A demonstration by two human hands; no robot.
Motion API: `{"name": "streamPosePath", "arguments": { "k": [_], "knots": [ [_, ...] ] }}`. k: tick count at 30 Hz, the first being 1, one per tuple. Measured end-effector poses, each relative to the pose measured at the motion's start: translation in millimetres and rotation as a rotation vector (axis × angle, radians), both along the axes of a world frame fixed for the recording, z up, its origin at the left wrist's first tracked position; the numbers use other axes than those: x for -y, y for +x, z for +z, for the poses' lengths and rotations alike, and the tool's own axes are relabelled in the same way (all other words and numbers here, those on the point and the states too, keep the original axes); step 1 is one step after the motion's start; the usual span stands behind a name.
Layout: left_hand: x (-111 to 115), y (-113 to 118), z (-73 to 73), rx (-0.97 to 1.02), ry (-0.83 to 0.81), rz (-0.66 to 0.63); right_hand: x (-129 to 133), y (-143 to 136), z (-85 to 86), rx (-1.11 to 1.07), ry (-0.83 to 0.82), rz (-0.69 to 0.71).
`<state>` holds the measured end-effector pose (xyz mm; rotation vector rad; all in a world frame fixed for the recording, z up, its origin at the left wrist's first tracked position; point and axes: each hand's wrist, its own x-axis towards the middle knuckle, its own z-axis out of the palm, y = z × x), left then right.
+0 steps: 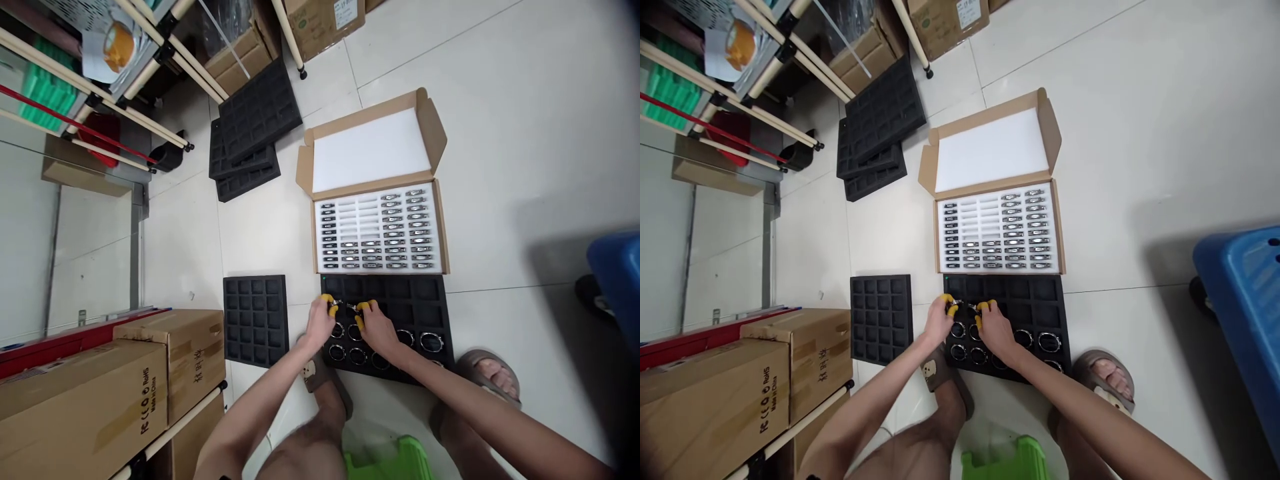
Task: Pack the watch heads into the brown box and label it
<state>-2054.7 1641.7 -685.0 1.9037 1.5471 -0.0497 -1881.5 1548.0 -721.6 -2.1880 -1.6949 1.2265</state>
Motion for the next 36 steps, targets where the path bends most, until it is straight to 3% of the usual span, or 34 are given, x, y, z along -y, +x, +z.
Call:
{"name": "streamPosePath", "arguments": {
  "k": [2,5,10,13,17,20,24,27,32,36],
  "knots": [
    [-36.7,11.3,13.7,0.14,0.006,-0.058,4.7,2.5,-5.6,-0.051,0.052,-0.016],
    [-103.4,49.1,23.3,0.329,0.006,-0.129,3.8,4.0,-10.0,-0.07,0.121,0.057],
    [-195.1,128.0,10.2,0.315,0.06,-0.392,-10.2,8.9,-7.4,-0.084,0.145,0.219],
    [-223.3,155.1,0.2,0.197,0.009,-0.578,-17.7,26.0,-4.0,-0.253,0.139,0.081],
    [-231.9,162.1,-2.8,0.066,0.046,-0.776,-45.8,75.5,8.7,-0.489,0.26,-0.269],
    [-225.9,156.6,0.8,-0.016,0.172,-0.893,-92.1,124.2,22.1,-0.369,0.363,-0.316],
    [-214.6,148.3,3.8,-0.143,0.313,-0.993,-159.5,172.8,29.1,-0.141,0.408,-0.136],
    [-207.6,143.5,2.5,-0.226,0.362,-1.01,-188.5,186.1,23.4,-0.085,0.389,0.045],
    [-203.3,137.1,-0.3,-0.181,0.306,-0.975,-200.4,184.3,14.0,0.053,0.38,0.244],
    [-202.8,134.7,-1.0,-0.216,0.345,-1.021,-203.0,179.4,15.5,0.205,0.427,0.395]
  ]
}}
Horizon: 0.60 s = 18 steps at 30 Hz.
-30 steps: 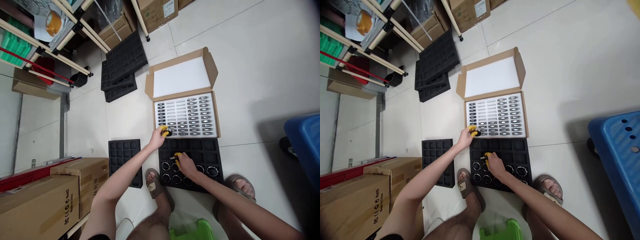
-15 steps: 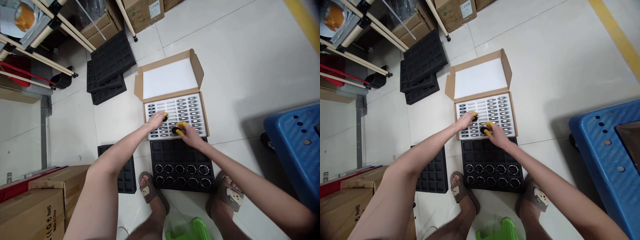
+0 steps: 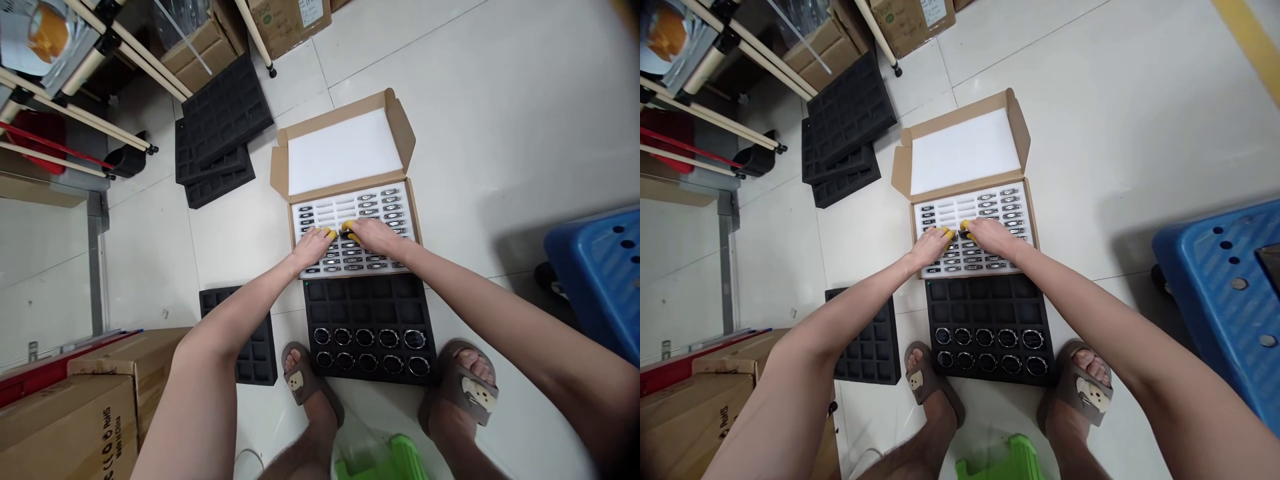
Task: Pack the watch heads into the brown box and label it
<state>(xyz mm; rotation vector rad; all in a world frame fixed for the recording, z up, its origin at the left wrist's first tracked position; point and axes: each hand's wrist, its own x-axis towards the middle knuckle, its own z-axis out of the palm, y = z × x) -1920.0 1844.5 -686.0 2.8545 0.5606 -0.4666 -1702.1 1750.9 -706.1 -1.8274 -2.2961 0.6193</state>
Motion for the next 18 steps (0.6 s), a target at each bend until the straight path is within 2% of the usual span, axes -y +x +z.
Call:
{"name": "streamPosePath", "arguments": {
  "k": [10,18],
  "knots": [
    [2.5,-5.8,-3.0,0.008,0.043,-0.005,17.4,-11.0,-10.3,0.089,0.135,0.082],
    [-0.9,-17.2,-22.2,0.086,-0.026,0.083,9.8,-4.5,-17.3,0.058,0.128,0.098]
  ]
}}
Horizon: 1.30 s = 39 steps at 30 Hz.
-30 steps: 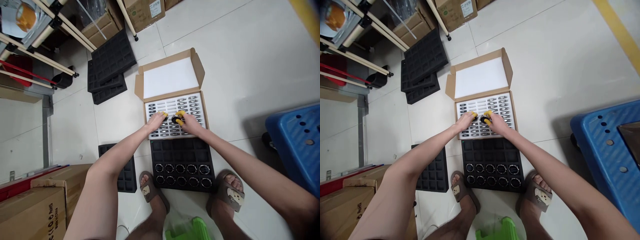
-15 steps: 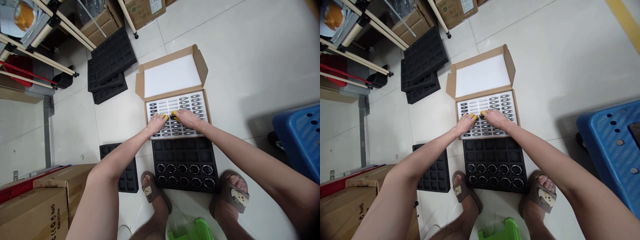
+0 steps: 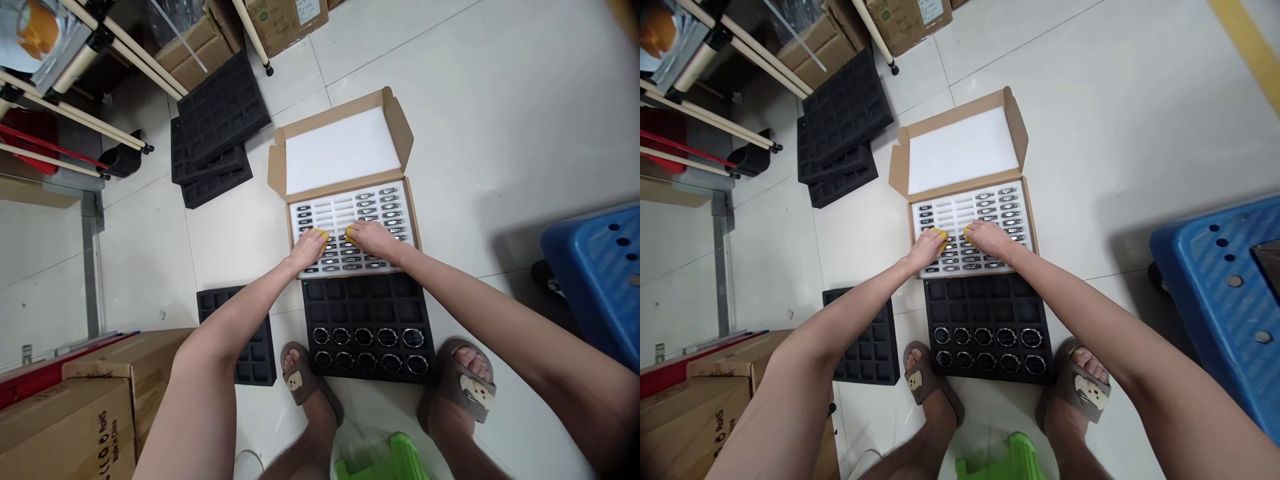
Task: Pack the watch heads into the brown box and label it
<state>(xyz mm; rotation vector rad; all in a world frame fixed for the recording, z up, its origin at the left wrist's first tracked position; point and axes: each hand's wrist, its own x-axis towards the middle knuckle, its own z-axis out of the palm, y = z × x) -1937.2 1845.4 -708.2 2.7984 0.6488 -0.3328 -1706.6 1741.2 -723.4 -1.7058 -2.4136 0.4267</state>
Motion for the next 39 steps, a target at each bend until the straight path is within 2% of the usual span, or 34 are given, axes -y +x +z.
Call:
{"name": "streamPosePath", "arguments": {
  "k": [4,8,11,14,17,20,22,25,27,29,31,35,37,39],
  "knots": [
    [-1.5,-3.9,-6.9,0.033,-0.048,0.043,-1.7,2.8,-2.7,-0.025,-0.012,-0.008],
    [-0.3,-2.6,-2.5,0.051,-0.108,0.09,3.8,3.3,4.7,-0.095,-0.015,-0.023],
    [9.0,-2.0,11.5,0.046,-0.1,0.173,34.6,2.8,19.3,-0.303,0.061,-0.219],
    [39.8,-12.8,31.2,0.096,-0.083,0.24,107.6,-0.4,31.1,-0.501,0.103,-0.541],
    [98.8,-44.2,43.9,0.136,-0.233,0.275,209.8,-8.6,28.2,-0.481,-0.041,-0.786],
    [169.9,-88.7,40.6,-0.045,-0.425,0.405,298.4,-20.7,14.5,-0.291,-0.359,-0.841],
    [210.1,-114.4,33.0,-0.154,-0.447,0.572,331.0,-28.9,7.5,-0.091,-0.513,-0.785],
    [249.5,-134.9,25.0,-0.264,-0.391,0.777,340.6,-40.3,7.4,0.079,-0.51,-0.619],
    [264.7,-137.9,24.8,-0.381,-0.344,0.905,334.9,-48.3,11.4,0.098,-0.451,-0.543],
    [275.2,-138.2,27.0,-0.501,-0.305,1.002,331.0,-56.4,14.0,0.1,-0.413,-0.534],
    [282.9,-139.4,28.1,-0.555,-0.279,1.015,332.6,-63.3,12.7,0.089,-0.371,-0.549],
    [291.3,-142.7,21.5,-0.587,-0.187,0.939,342.1,-69.0,0.2,0.022,-0.292,-0.571],
    [293.2,-141.9,16.7,-0.599,-0.141,0.933,344.6,-69.2,-7.4,-0.031,-0.308,-0.606],
    [295.3,-140.6,14.2,-0.577,-0.133,0.983,345.6,-69.3,-14.5,-0.109,-0.351,-0.628]
  ]
}}
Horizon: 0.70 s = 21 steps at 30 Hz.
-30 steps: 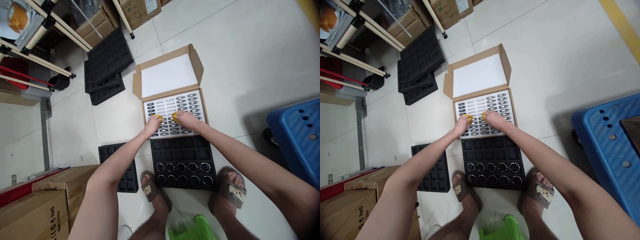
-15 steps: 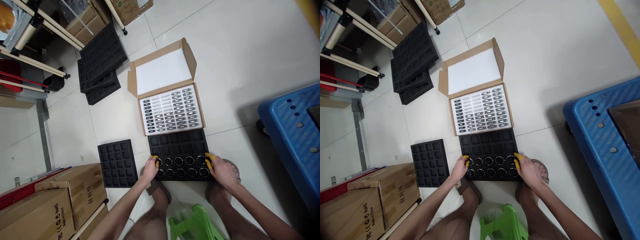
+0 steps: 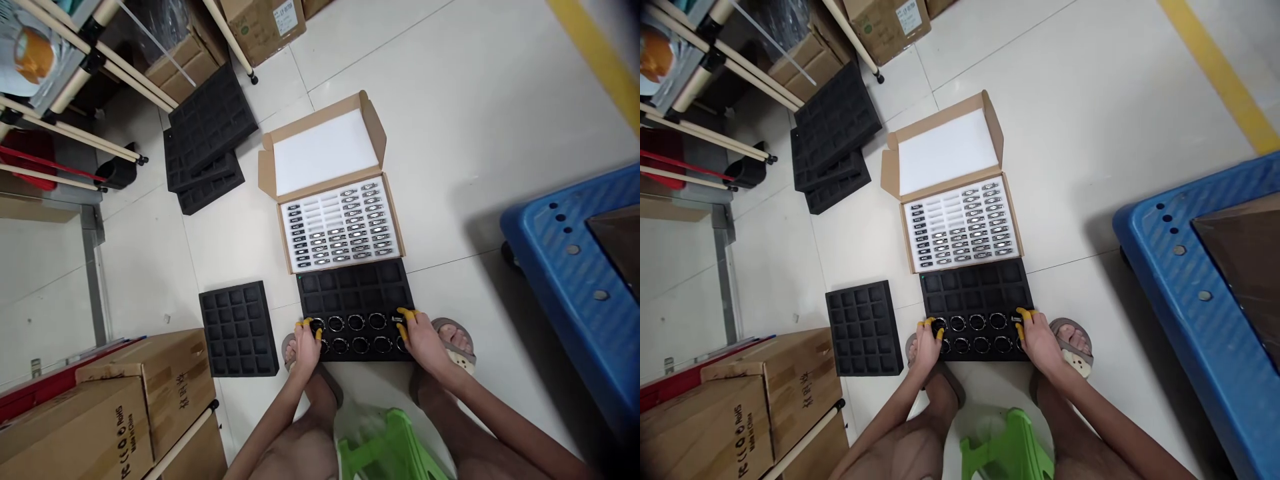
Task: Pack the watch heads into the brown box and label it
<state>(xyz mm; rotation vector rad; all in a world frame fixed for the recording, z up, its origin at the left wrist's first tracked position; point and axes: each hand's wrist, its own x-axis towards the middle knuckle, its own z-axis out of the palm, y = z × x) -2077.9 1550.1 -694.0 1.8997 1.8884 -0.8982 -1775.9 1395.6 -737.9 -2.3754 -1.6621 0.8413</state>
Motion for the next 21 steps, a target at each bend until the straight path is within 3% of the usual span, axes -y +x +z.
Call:
{"name": "streamPosePath", "arguments": {
  "k": [4,6,9,12,14,17,21],
  "knots": [
    [-2.0,-0.7,4.6,0.213,0.037,0.117,1.0,3.1,-10.1,-0.218,0.007,-0.053],
    [-19.6,1.4,10.9,0.448,0.03,0.133,1.4,8.6,-12.6,-0.327,0.047,-0.088],
    [-81.3,19.1,22.5,0.819,0.029,0.125,-3.4,21.6,-12.7,-0.437,0.04,-0.218],
    [-171.8,57.4,29.1,1.042,0.052,0.073,-29.1,39.8,-5.8,-0.509,-0.028,-0.413],
    [-230.9,88.8,26.5,1.159,0.06,0.016,-64.7,55.0,4.8,-0.599,0.013,-0.47],
    [-298.2,131.2,12.7,1.208,0.018,-0.088,-143.9,77.5,28.7,-0.67,0.16,-0.413],
    [-339.8,163.9,-6.8,1.096,-0.086,-0.23,-264.0,91.5,52.4,-0.583,0.231,-0.174]
  ]
}}
